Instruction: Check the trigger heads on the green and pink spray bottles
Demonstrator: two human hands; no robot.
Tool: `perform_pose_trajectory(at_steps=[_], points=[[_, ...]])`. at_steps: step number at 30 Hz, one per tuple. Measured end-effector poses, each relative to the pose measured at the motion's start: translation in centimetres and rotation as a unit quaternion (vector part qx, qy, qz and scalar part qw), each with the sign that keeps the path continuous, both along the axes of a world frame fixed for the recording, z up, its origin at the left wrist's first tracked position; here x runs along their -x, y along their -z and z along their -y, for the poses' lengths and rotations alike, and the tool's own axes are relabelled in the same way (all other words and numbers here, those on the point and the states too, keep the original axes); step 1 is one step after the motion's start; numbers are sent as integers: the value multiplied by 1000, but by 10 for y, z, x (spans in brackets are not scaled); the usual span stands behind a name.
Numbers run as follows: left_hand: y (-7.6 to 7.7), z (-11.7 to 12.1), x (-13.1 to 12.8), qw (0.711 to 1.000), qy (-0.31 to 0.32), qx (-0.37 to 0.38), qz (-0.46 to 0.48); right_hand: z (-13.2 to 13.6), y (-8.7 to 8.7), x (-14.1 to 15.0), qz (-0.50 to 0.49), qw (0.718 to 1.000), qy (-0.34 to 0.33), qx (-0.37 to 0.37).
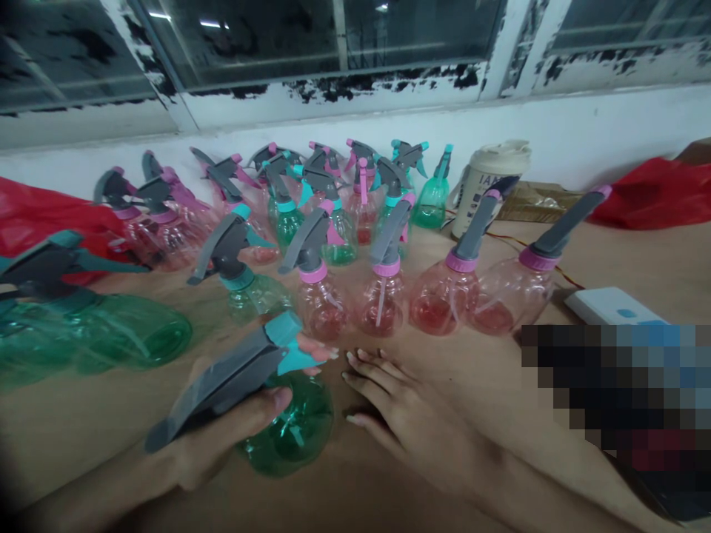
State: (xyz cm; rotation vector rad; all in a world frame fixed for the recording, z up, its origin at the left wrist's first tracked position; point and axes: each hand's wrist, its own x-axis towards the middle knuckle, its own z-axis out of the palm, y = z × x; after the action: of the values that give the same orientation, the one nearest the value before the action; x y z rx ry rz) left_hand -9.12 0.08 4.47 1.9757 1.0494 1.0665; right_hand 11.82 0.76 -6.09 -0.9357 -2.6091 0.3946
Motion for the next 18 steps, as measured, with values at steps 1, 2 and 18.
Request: perform_pose_trajectory(at_steps=[1, 2, 18], points=[[1, 0, 0, 1000, -5, 3, -6, 0, -1, 0, 2, 1000, 1, 0], [1, 0, 0, 1000, -15, 8, -15, 1, -2, 0, 6, 1000, 2, 0], [-4, 7, 1, 994, -52, -17, -90, -1, 1, -1, 1, 1000, -3, -6]])
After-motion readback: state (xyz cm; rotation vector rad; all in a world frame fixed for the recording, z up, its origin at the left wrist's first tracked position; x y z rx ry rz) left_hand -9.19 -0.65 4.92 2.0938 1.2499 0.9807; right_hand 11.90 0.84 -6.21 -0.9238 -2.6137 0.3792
